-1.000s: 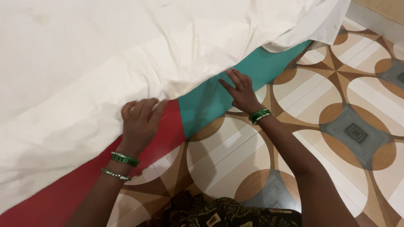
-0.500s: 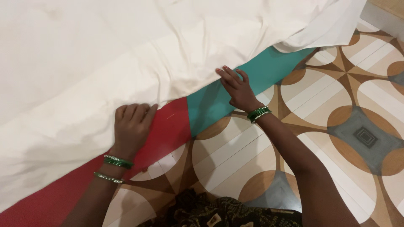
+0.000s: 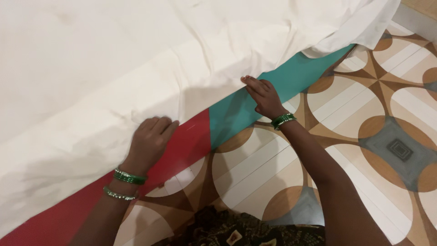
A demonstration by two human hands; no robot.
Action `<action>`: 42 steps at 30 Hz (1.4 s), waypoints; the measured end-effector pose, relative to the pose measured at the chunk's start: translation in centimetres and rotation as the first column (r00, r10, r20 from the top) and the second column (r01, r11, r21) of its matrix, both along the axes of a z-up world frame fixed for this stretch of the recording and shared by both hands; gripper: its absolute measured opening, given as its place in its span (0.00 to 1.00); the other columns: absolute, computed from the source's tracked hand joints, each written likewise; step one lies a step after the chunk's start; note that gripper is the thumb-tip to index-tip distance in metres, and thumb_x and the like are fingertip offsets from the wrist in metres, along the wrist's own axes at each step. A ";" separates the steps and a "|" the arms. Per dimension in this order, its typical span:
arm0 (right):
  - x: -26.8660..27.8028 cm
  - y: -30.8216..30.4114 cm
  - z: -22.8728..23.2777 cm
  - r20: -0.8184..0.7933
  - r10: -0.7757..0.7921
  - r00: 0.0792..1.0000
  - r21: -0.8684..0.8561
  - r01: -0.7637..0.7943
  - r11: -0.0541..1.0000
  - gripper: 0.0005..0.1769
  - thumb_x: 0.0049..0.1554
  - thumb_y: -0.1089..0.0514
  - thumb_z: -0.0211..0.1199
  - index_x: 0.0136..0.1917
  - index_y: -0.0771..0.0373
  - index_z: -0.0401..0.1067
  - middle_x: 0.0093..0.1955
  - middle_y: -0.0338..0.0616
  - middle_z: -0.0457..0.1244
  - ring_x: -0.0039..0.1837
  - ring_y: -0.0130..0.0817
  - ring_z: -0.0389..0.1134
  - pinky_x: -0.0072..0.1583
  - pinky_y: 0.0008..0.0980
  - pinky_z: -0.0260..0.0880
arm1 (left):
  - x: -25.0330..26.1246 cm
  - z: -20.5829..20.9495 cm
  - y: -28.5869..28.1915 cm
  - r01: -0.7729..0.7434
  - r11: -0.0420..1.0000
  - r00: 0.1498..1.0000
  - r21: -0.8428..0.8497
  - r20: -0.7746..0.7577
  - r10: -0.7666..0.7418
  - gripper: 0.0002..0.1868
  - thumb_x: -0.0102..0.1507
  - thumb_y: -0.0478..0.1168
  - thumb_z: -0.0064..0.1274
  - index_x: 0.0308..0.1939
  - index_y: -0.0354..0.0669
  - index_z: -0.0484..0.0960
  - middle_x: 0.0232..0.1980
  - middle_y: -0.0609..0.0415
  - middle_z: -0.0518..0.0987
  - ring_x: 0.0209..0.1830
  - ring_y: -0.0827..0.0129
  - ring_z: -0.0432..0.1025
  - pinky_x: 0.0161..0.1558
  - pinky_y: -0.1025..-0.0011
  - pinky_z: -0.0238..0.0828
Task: The person smooths and tucks a white sheet around the edges of a mattress by hand.
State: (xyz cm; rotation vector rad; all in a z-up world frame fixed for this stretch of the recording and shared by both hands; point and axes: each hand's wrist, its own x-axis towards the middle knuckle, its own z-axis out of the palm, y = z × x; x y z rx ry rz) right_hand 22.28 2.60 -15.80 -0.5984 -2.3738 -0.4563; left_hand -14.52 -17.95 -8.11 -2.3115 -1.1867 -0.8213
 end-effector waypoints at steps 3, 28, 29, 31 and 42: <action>0.1 -0.3 0.4 -0.005 0.001 1.000 -0.017 -0.001 1.000 0.34 0.40 0.82 0.55 0.61 0.69 0.71 0.78 0.43 0.58 0.79 0.39 0.59 0.69 0.43 0.63 | -0.1 -0.1 0.0 0.000 1.000 1.000 0.008 -0.031 0.001 0.14 0.59 0.29 0.57 0.50 0.36 0.84 0.43 0.53 0.78 0.41 0.64 0.72 0.46 0.66 0.72; -4.9 -5.5 2.8 0.080 0.248 0.965 -0.237 -0.223 0.946 0.51 0.35 0.66 0.50 0.76 0.66 0.62 0.82 0.41 0.51 0.82 0.34 0.53 0.74 0.41 0.57 | -5.1 0.1 -4.8 -0.036 0.999 0.992 -0.004 -0.119 0.035 0.18 0.66 0.32 0.50 0.60 0.41 0.81 0.66 0.50 0.79 0.70 0.62 0.70 0.72 0.61 0.65; -4.9 -5.8 3.0 0.064 0.261 0.963 -0.255 -0.237 0.937 0.51 0.36 0.64 0.50 0.76 0.66 0.62 0.82 0.41 0.52 0.81 0.34 0.53 0.73 0.41 0.58 | -5.2 0.5 -5.0 -0.021 1.000 0.994 -0.023 -0.103 0.018 0.18 0.65 0.31 0.50 0.60 0.41 0.81 0.65 0.50 0.79 0.68 0.63 0.71 0.71 0.62 0.66; -5.0 -6.0 3.3 0.017 0.298 0.954 -0.199 -0.289 0.936 0.44 0.44 0.59 0.53 0.76 0.66 0.61 0.82 0.41 0.52 0.81 0.36 0.54 0.71 0.41 0.58 | -5.1 1.0 -5.1 0.011 0.998 0.997 -0.056 -0.072 -0.015 0.19 0.63 0.28 0.50 0.58 0.41 0.82 0.64 0.51 0.80 0.66 0.63 0.73 0.69 0.63 0.69; -6.2 -4.3 2.3 0.071 0.205 0.976 -0.081 -0.200 0.977 0.48 0.36 0.72 0.51 0.73 0.59 0.66 0.79 0.37 0.57 0.79 0.34 0.58 0.74 0.43 0.59 | -6.0 -1.2 -3.7 -0.085 0.996 0.967 -0.029 -0.244 0.076 0.22 0.62 0.32 0.52 0.61 0.40 0.80 0.68 0.51 0.77 0.70 0.65 0.69 0.71 0.64 0.64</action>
